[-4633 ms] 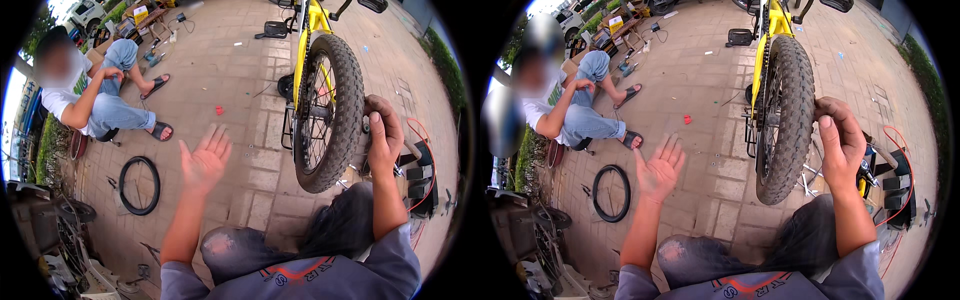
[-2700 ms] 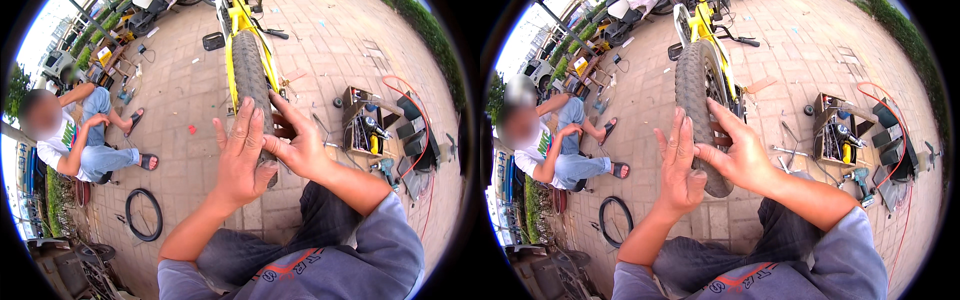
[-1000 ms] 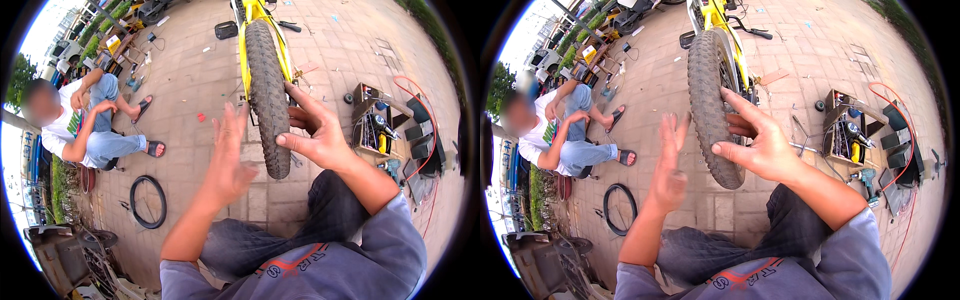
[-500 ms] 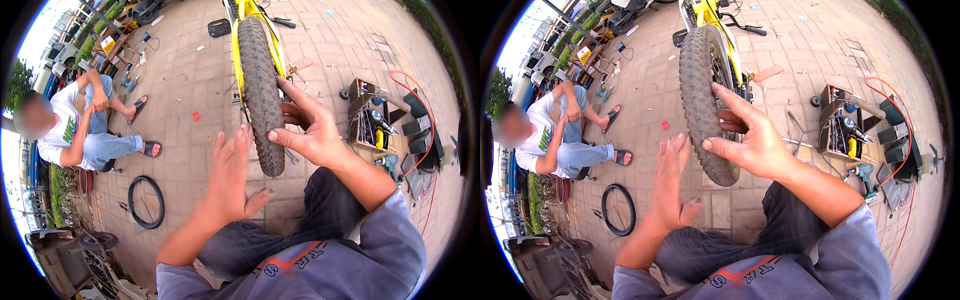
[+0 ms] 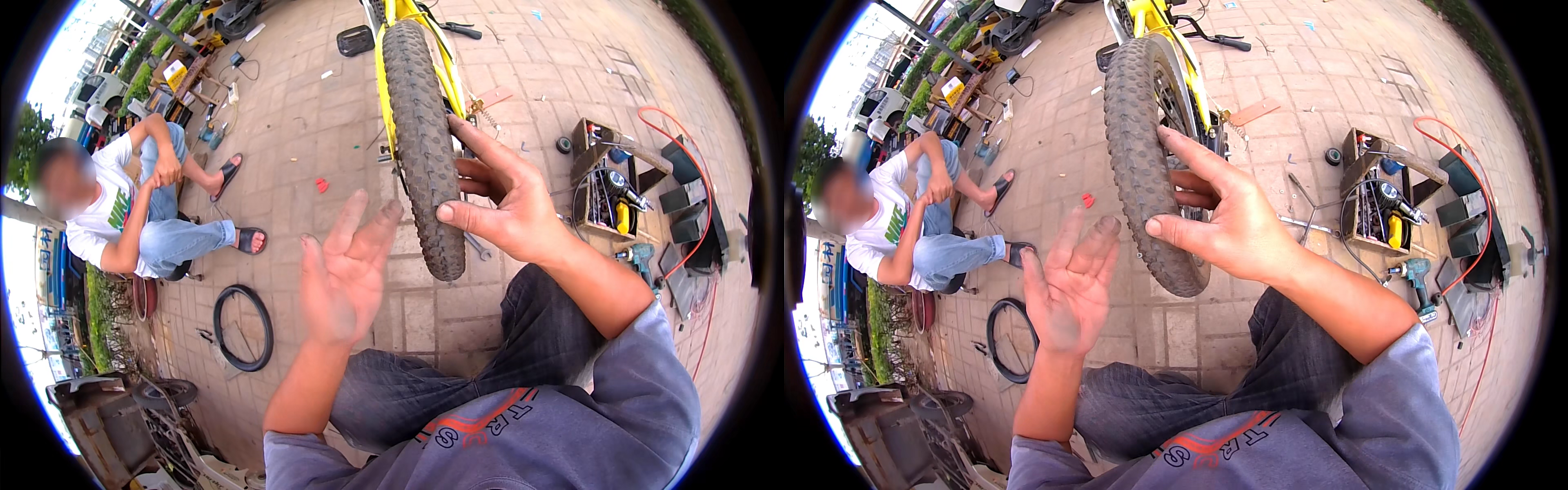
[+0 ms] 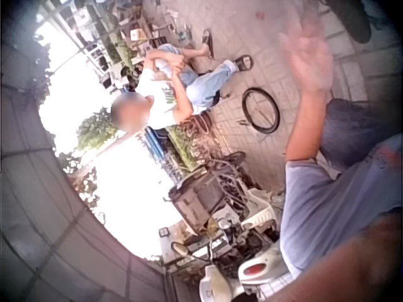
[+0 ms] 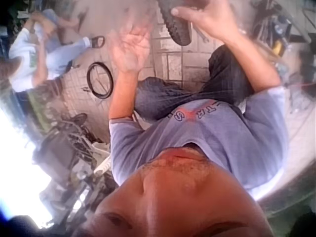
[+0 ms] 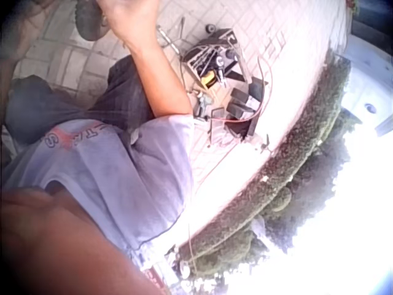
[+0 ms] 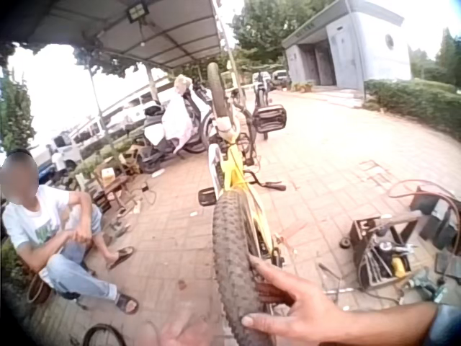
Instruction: The person installs a rear wheel onto a yellow bicycle, aligns the tire with the frame, and tightens the axle nuts using a wrench. The person repeatedly checks wheel alignment and secures the wheel to the frame.
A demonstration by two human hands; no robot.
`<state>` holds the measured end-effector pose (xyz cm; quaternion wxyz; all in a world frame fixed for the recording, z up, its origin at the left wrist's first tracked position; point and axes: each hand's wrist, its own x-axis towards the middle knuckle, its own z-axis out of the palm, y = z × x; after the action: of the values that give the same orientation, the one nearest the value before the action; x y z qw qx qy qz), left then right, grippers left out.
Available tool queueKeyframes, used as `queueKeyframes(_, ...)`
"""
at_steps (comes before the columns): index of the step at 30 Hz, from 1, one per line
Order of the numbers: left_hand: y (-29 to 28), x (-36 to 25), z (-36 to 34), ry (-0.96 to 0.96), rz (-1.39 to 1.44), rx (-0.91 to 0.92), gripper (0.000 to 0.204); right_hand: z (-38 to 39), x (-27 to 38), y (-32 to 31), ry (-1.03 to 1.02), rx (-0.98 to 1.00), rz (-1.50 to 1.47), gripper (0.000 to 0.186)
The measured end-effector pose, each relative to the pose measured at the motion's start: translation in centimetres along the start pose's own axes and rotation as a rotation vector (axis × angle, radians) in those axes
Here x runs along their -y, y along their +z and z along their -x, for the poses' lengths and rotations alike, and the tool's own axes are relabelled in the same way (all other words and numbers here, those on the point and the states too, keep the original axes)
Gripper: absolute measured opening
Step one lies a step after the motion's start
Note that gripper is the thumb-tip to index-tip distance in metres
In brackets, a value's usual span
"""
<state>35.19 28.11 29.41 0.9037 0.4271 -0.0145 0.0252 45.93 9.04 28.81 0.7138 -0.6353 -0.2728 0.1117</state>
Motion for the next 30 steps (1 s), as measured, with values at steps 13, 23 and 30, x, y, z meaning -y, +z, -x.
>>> queueKeyframes(13,-5.7,0.6,-0.7,-0.21,0.017,-0.052,0.027,-4.2,-1.5,-7.4,0.041,-0.452,0.038,0.05)
queueKeyframes(23,-1.5,3.5,-2.1,-0.013,-0.423,-0.105,0.067,-3.7,-10.9,-12.8,0.3,0.22,0.717,0.051)
queueKeyframes(30,2.7,5.0,-3.7,0.008,-0.814,-0.147,0.071,-2.2,-16.4,-10.7,0.036,0.042,0.498,0.086)
